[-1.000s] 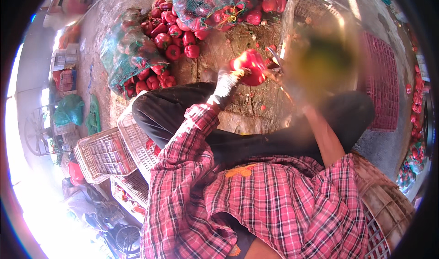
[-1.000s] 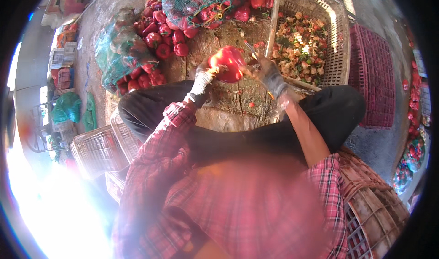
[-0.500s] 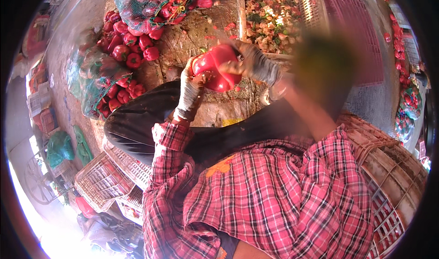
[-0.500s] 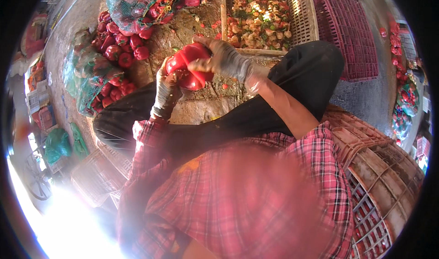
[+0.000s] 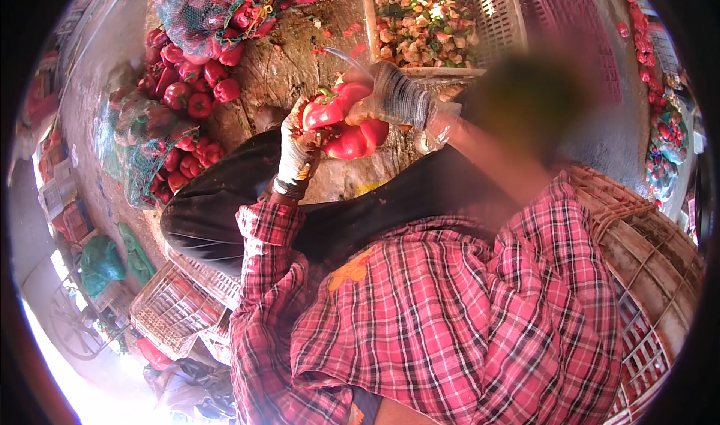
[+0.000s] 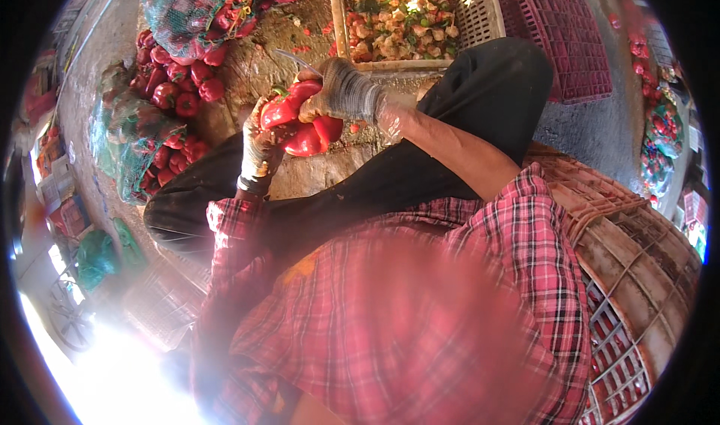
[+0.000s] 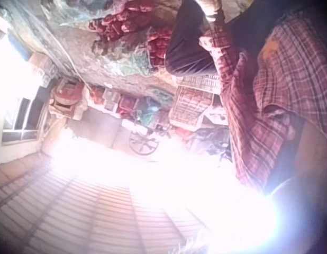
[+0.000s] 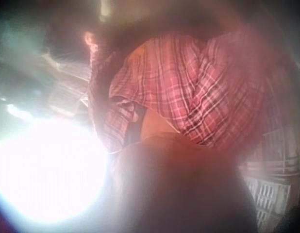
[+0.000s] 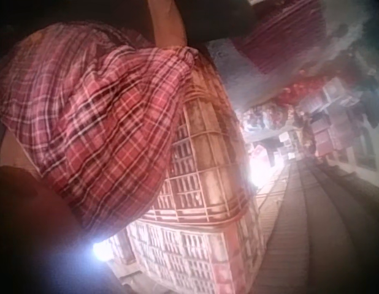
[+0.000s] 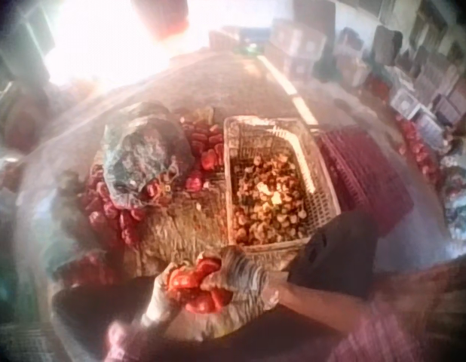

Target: The person, while sitting on the ground, picks up red bell peppers from a pile, cuts off the stem and seeds using a knife, and places the trimmed peppers into a white crate.

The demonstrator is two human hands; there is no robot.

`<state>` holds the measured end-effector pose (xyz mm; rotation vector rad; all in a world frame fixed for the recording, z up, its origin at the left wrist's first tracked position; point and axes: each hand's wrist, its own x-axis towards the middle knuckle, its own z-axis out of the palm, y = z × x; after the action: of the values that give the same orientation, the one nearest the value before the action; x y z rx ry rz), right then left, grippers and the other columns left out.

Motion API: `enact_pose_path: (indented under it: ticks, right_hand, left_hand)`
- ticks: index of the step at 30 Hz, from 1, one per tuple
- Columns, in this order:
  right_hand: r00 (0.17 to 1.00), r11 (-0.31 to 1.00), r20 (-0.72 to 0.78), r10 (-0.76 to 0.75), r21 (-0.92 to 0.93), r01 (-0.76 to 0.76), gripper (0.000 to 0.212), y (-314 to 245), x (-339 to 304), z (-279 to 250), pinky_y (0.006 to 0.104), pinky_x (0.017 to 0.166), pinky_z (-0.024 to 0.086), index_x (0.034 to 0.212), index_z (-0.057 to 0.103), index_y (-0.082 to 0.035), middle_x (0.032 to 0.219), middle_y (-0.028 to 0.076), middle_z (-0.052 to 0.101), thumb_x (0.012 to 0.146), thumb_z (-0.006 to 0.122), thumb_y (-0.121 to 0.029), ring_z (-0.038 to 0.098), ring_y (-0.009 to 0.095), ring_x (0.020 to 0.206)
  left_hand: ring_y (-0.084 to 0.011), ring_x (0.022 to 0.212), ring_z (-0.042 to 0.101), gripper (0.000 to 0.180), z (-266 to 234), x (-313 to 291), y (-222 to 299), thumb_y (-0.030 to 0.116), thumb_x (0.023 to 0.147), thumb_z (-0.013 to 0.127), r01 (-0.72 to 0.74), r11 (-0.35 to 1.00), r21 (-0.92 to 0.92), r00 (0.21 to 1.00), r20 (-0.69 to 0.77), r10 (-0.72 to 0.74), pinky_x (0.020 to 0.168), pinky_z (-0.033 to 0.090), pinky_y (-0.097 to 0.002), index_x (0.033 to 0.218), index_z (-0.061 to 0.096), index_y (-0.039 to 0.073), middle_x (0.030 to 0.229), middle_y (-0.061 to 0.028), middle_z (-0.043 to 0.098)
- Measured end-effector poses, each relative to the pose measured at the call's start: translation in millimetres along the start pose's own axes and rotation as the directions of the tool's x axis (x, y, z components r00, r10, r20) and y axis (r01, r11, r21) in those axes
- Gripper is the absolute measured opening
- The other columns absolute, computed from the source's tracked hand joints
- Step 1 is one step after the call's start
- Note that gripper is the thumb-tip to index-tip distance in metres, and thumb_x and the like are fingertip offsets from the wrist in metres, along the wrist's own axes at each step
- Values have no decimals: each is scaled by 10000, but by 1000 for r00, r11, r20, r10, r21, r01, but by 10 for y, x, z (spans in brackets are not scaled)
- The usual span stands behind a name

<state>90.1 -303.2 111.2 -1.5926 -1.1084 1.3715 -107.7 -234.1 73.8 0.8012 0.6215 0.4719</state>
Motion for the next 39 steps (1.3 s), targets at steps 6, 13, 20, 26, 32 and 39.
enact_pose_path:
  ticks: [6,13,20,26,32,39]
  right_hand:
    - [993,754,38,-114,654,61,373,457,26,15,313,773,512,914,632,28,912,85,634,665,743,-227,619,178,851]
    - [898,348,395,-193,883,-314,301,656,256,-1,311,796,513,1013,596,26,996,80,611,796,615,-182,608,172,891]
    - [901,980,-431,-50,150,127,312,815,494,-3,225,585,475,1025,591,-24,800,19,607,781,683,-196,564,103,641]
    - [993,899,-2,114,426,-103,293,396,294,281,275,697,523,1024,577,5,899,116,637,818,638,-194,626,194,810]
    - [945,936,157,-287,254,242,426,589,144,102,330,866,445,1110,561,7,1007,132,628,907,471,-356,593,240,962]
    - [998,729,40,-44,684,5,291,1267,662,259,309,743,466,983,537,27,913,173,595,919,419,-231,587,186,883]
  left_hand:
    - [-228,911,608,471,157,-61,73,156,781,652,65,975,-210,997,53,-55,863,491,-367,1181,451,7,1076,-122,581]
    - [-234,1022,565,465,85,-14,27,160,777,647,72,960,-270,992,115,-42,901,464,-373,1175,463,5,1126,-128,562]
    - [-243,785,624,569,-130,254,5,169,584,782,-186,241,953,862,41,506,698,490,-346,1061,507,24,863,-146,623]
    - [-334,856,565,772,-220,150,-185,238,575,772,-151,-104,983,873,182,452,709,476,-420,1210,382,39,1004,-181,551]
    - [-381,1040,459,756,-139,122,-106,212,643,704,-226,-166,960,893,272,358,880,399,-423,1285,356,19,1126,-223,466]
    - [-303,845,594,583,44,261,-154,340,702,722,-33,996,84,989,-139,44,741,484,-398,1121,480,15,946,-185,592]
